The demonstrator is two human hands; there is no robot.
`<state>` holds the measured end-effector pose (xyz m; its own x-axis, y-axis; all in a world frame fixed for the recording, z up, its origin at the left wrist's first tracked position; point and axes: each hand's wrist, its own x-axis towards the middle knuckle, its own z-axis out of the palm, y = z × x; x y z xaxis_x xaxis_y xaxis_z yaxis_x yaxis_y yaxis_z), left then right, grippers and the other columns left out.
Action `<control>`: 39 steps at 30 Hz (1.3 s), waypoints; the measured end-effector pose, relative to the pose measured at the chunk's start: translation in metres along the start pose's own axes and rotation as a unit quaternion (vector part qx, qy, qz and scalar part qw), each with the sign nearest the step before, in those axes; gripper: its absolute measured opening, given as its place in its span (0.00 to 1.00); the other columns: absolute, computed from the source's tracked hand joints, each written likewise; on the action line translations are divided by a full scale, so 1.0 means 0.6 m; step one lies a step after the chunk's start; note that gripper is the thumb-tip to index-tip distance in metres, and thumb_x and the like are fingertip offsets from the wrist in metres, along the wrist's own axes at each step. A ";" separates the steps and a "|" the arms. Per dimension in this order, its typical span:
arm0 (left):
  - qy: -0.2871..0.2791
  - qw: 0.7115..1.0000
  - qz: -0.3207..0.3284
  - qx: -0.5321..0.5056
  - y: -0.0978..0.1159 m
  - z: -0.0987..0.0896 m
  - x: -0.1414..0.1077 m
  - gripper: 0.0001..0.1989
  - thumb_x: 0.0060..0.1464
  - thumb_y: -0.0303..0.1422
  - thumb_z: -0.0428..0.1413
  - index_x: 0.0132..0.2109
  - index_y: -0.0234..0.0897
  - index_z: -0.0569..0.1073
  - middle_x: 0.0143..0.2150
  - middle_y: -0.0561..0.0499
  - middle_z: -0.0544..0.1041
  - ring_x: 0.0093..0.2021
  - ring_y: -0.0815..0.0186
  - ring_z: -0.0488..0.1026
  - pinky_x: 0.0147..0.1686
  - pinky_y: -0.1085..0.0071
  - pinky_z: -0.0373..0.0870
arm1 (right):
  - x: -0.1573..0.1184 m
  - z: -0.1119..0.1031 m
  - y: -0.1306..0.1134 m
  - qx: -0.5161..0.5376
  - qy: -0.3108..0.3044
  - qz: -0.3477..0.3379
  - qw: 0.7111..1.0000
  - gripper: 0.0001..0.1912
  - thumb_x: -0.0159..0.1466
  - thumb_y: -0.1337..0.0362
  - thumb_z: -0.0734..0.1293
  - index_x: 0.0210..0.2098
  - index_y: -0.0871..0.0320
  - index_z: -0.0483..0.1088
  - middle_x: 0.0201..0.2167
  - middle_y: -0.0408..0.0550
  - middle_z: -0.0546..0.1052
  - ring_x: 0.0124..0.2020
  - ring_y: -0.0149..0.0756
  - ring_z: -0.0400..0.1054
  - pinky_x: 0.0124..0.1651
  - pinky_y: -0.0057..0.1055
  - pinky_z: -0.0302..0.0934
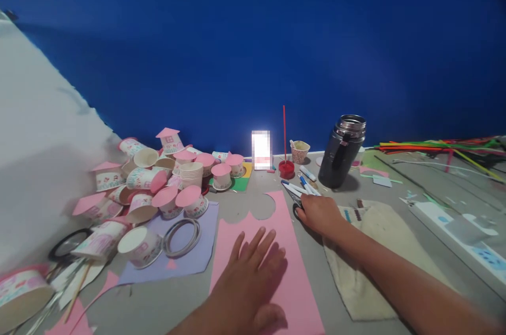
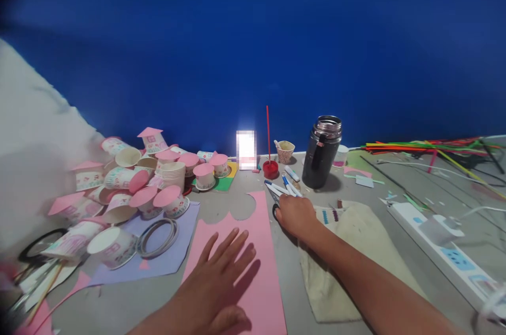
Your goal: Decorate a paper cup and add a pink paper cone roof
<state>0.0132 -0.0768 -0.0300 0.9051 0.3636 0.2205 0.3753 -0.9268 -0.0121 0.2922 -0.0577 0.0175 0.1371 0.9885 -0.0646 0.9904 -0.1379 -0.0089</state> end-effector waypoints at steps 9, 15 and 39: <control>-0.013 0.995 0.099 -0.001 -0.011 0.038 0.043 0.51 0.58 0.69 0.44 0.76 0.38 0.56 0.74 0.33 0.64 0.75 0.42 0.56 0.73 0.43 0.44 | 0.005 -0.016 0.006 0.021 -0.011 0.030 0.999 0.18 0.73 0.54 0.61 0.46 0.57 0.78 0.45 0.57 0.85 0.46 0.49 0.80 0.42 0.35 0.63; 0.067 0.990 0.109 0.049 -0.016 0.052 0.047 0.35 0.65 0.55 0.53 0.70 0.40 0.67 0.69 0.37 0.72 0.74 0.45 0.56 0.74 0.44 0.26 | 0.031 -0.044 0.068 0.023 0.010 0.129 0.991 0.19 0.76 0.56 0.56 0.46 0.55 0.77 0.46 0.53 0.85 0.45 0.47 0.79 0.38 0.33 0.57; -0.022 0.999 0.031 0.023 -0.036 0.076 0.039 0.39 0.68 0.58 0.44 0.74 0.37 0.57 0.77 0.37 0.58 0.78 0.48 0.52 0.73 0.46 0.50 | 0.034 -0.012 0.087 0.023 0.012 0.167 0.986 0.13 0.71 0.53 0.60 0.37 0.50 0.73 0.29 0.53 0.82 0.32 0.56 0.78 0.34 0.42 0.57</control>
<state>0.0356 -0.0440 -0.0691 0.9346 0.3095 0.1753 0.3255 -0.9429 -0.0702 0.3466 -0.0445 0.0230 0.4555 0.8889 -0.0483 0.8885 -0.4573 -0.0372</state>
